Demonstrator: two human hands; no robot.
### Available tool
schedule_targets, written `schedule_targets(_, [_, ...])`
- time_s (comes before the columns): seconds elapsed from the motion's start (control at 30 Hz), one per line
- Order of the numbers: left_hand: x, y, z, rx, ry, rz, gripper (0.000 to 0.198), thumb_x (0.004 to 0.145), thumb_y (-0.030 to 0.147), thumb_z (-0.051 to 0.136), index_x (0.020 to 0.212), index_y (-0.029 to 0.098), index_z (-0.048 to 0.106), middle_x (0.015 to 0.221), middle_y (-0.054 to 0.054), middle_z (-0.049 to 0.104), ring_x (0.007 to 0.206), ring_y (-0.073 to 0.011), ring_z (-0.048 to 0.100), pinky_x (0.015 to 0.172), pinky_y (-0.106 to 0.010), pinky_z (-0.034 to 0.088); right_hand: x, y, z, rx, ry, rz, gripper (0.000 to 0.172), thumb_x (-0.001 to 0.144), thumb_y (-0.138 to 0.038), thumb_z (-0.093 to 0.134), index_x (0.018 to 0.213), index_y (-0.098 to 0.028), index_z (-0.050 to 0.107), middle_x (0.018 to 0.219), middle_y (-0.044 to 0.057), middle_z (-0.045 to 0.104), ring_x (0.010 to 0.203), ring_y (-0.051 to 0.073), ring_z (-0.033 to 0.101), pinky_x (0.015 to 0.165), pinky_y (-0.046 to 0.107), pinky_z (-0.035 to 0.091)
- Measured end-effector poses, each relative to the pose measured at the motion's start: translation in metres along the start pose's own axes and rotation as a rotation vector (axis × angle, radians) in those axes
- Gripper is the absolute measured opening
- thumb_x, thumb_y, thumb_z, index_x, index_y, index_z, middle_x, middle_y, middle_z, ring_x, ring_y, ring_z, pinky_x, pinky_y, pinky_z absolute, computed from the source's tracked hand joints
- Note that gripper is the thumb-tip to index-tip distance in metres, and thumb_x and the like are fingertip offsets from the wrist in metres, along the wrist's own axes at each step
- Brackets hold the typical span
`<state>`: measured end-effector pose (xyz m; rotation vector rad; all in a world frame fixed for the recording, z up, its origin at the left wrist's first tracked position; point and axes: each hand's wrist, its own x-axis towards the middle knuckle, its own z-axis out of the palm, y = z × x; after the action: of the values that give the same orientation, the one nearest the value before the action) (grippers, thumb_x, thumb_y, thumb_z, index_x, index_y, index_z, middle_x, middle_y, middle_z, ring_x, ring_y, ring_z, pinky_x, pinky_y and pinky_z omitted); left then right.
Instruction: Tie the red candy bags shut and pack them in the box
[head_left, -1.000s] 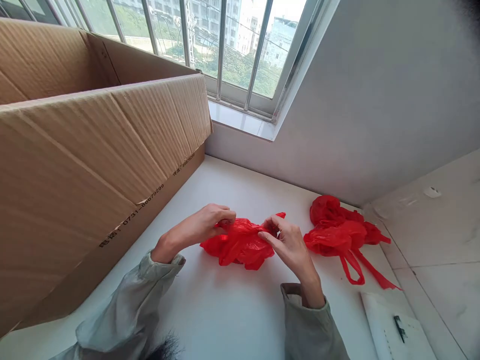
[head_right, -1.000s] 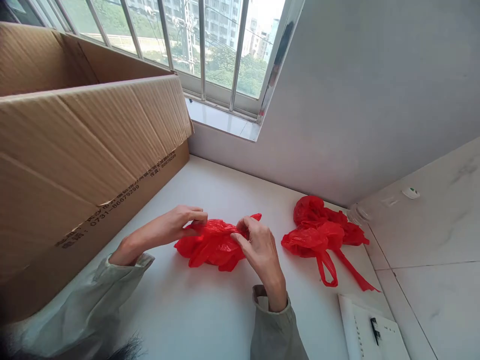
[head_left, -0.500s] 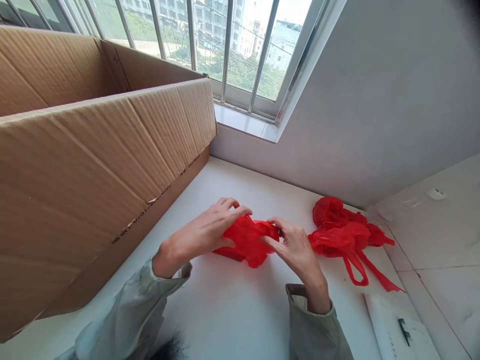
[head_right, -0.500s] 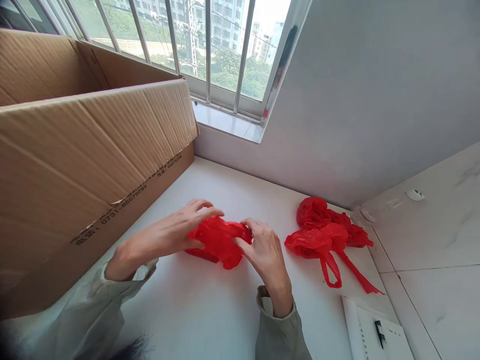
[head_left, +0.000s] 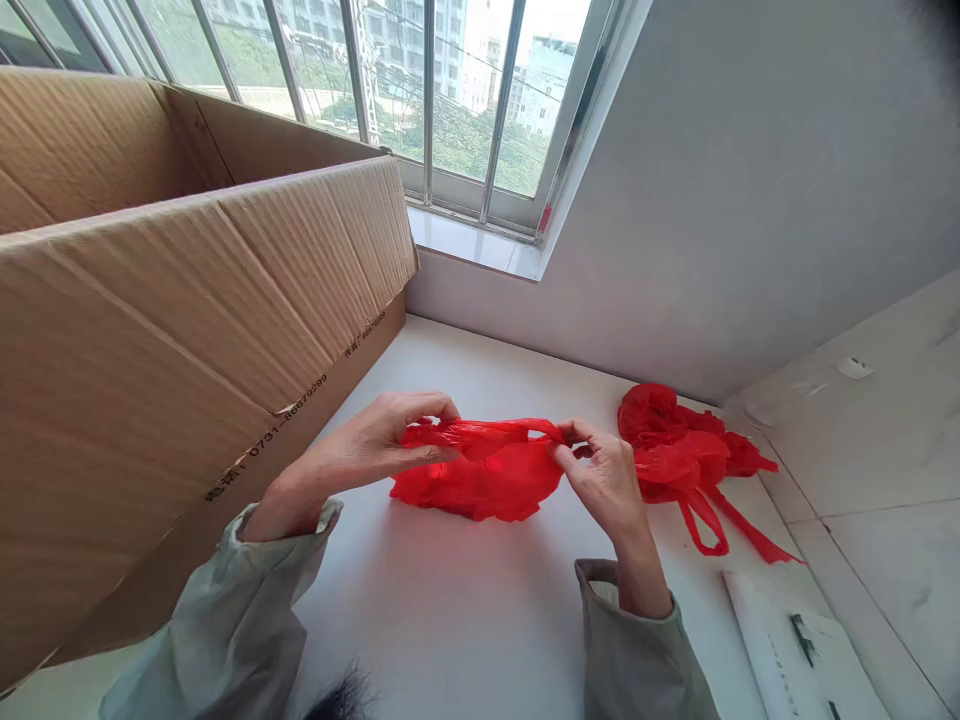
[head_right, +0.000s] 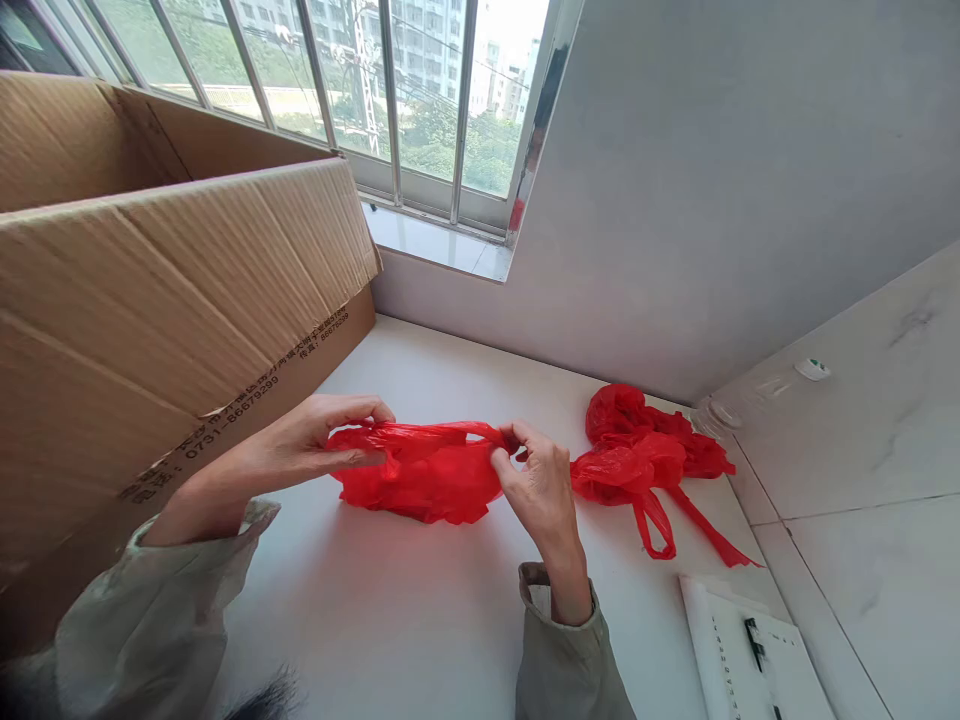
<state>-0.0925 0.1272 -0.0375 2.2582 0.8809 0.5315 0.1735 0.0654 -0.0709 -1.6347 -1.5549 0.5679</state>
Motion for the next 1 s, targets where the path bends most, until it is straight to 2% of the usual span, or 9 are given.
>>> schedule_targets(0.13, [-0.003, 0.009, 0.001, -0.314, 0.068, -0.023, 0.012, 0.091, 0.030, 0.061, 0.088, 0.019, 0.062, 0.097, -0.003, 0.064, 0.090, -0.0177, 0.059, 0.073, -0.025, 0.047, -0.001, -0.002, -0.003, 0.006, 0.057, 0.022, 0.012, 0.076, -0.027, 0.051, 0.070, -0.021, 0.060, 0.069, -0.003, 0.062, 0.067, 0.014, 0.053, 0.061, 0.024, 0.041])
schedule_targets(0.27, [-0.008, 0.012, -0.002, -0.675, 0.347, -0.128, 0.017, 0.086, 0.032, 0.071, 0.079, 0.020, 0.062, 0.090, -0.002, 0.061, 0.086, -0.0155, 0.059, 0.069, -0.022, 0.048, -0.003, -0.002, -0.009, 0.022, 0.163, 0.036, 0.019, 0.080, -0.030, 0.051, 0.063, -0.021, 0.048, 0.057, -0.006, 0.044, 0.055, 0.011, 0.039, 0.050, 0.023, 0.030])
schedule_targets(0.33, [-0.009, 0.013, -0.004, -0.731, 0.412, -0.122, 0.022, 0.082, 0.031, 0.076, 0.074, 0.019, 0.059, 0.087, 0.000, 0.058, 0.080, -0.0131, 0.056, 0.065, -0.020, 0.046, -0.004, -0.002, -0.014, 0.021, 0.194, 0.033, 0.020, 0.080, -0.031, 0.053, 0.064, -0.021, 0.047, 0.057, -0.007, 0.041, 0.055, 0.011, 0.036, 0.049, 0.023, 0.028])
schedule_targets(0.43, [-0.012, 0.017, -0.005, -0.733, 0.454, -0.122, 0.026, 0.081, 0.030, 0.076, 0.069, 0.019, 0.055, 0.088, 0.000, 0.057, 0.082, -0.0136, 0.055, 0.066, -0.020, 0.047, -0.007, 0.000, -0.022, 0.026, 0.192, 0.004, 0.014, 0.081, -0.030, 0.057, 0.071, -0.021, 0.056, 0.062, -0.006, 0.048, 0.059, 0.011, 0.040, 0.054, 0.023, 0.034])
schedule_targets(0.57, [-0.023, 0.027, -0.009, -0.593, 0.492, -0.039, 0.019, 0.084, 0.022, 0.070, 0.074, 0.021, 0.053, 0.093, -0.001, 0.058, 0.094, -0.0163, 0.055, 0.073, -0.022, 0.048, -0.011, 0.003, -0.031, 0.147, 0.149, -0.047, 0.018, 0.083, -0.037, 0.063, 0.080, -0.020, 0.065, 0.071, -0.003, 0.059, 0.069, 0.014, 0.053, 0.067, 0.026, 0.044])
schedule_targets(0.7, [-0.034, 0.037, -0.018, -0.245, 0.195, 0.186, 0.017, 0.082, 0.016, 0.071, 0.085, 0.022, 0.055, 0.090, 0.000, 0.060, 0.089, -0.0161, 0.058, 0.074, -0.023, 0.048, -0.014, 0.003, -0.034, 0.241, 0.159, -0.016, 0.026, 0.083, -0.046, 0.069, 0.081, -0.020, 0.068, 0.073, -0.001, 0.062, 0.070, 0.015, 0.056, 0.067, 0.026, 0.046])
schedule_targets(0.8, [-0.038, 0.045, -0.019, 0.069, 0.046, 0.210, 0.012, 0.087, 0.018, 0.068, 0.093, 0.021, 0.058, 0.086, 0.002, 0.062, 0.077, -0.0128, 0.056, 0.066, -0.021, 0.043, -0.016, 0.002, -0.034, 0.236, 0.208, 0.005, 0.028, 0.081, -0.047, 0.072, 0.088, -0.020, 0.070, 0.078, 0.001, 0.067, 0.072, 0.015, 0.059, 0.068, 0.027, 0.049])
schedule_targets(0.87, [-0.040, 0.046, -0.016, 0.194, 0.061, 0.217, 0.008, 0.092, 0.015, 0.061, 0.096, 0.023, 0.061, 0.081, 0.003, 0.060, 0.078, -0.0133, 0.054, 0.067, -0.023, 0.041, -0.018, 0.002, -0.035, 0.224, 0.252, -0.005, 0.029, 0.079, -0.048, 0.073, 0.084, -0.020, 0.071, 0.076, 0.001, 0.068, 0.070, 0.016, 0.061, 0.065, 0.027, 0.050])
schedule_targets(1.0, [-0.044, 0.042, -0.012, 0.364, 0.123, 0.201, 0.021, 0.095, 0.010, 0.052, 0.096, 0.026, 0.065, 0.077, 0.002, 0.059, 0.075, -0.0165, 0.050, 0.072, -0.029, 0.038, -0.019, 0.005, -0.040, 0.273, 0.396, -0.002, 0.028, 0.075, -0.046, 0.077, 0.081, -0.018, 0.071, 0.069, 0.001, 0.066, 0.065, 0.016, 0.061, 0.059, 0.027, 0.051])
